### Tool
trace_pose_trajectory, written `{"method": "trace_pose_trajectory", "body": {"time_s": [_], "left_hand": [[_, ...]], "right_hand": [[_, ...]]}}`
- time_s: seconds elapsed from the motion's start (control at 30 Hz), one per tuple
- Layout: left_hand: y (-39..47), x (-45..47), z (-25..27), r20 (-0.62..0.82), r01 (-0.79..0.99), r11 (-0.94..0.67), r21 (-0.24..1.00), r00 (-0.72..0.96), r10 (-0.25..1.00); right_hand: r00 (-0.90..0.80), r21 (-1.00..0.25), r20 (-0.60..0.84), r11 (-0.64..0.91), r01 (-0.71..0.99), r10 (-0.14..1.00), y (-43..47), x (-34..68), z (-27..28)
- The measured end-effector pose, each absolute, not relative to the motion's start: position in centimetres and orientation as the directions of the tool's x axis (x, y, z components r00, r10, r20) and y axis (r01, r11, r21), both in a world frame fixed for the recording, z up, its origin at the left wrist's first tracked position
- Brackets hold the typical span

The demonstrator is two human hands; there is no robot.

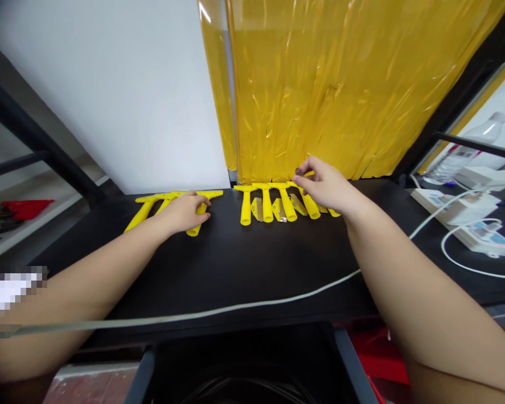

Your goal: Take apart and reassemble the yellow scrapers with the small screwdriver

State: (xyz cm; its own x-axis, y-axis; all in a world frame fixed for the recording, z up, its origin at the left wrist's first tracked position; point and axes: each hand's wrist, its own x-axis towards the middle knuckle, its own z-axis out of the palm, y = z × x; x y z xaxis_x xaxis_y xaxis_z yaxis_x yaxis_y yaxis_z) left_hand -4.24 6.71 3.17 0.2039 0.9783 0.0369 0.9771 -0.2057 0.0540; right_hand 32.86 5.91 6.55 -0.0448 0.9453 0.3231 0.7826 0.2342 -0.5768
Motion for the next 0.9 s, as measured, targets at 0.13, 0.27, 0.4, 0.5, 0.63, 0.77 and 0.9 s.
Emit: {"method": "trace_pose_trajectory", "body": {"time_s": [0.13,0.27,0.4,0.5,0.63,0.77,0.9], "left_hand": [[6.9,-4.2,3.0,0.026,0.981,-0.182,0.064,0.180,0.983],[6.9,-4.3,2.8,0.034,0.981,-0.176,0.076,0.174,0.984],[6.6,-5.2,4.1,0.064,0.982,-0.161,0.103,0.155,0.986],[6.1,-6.5,5.6,0.154,0.957,-0.207,0.202,0.177,0.972],[5.1,-7.6,6.7,0.091,0.774,-0.461,0.434,0.472,0.877],[3.8,-6.5,6.2,-0.141,0.559,-0.531,0.636,0.762,0.632],[2.5,-4.2,5.4,-0.199,0.474,-0.649,0.595,0.869,0.453]], "right_hand": [[-0.137,-0.752,0.338,0.355,0.555,0.931,5.0,31.4,7.1],[-0.020,-0.779,0.461,0.415,0.471,0.887,5.4,31.2,5.7],[0.042,-0.822,0.490,0.445,0.355,0.871,5.9,31.4,3.7],[0.110,-0.854,0.478,0.433,0.289,0.871,6.0,31.4,3.5],[0.186,-0.876,0.464,0.418,0.239,0.866,5.2,30.9,4.2],[0.138,-0.883,0.458,0.431,0.187,0.878,3.8,29.7,4.4],[0.016,-0.885,0.459,0.455,0.102,0.888,2.6,28.0,3.6]]}}
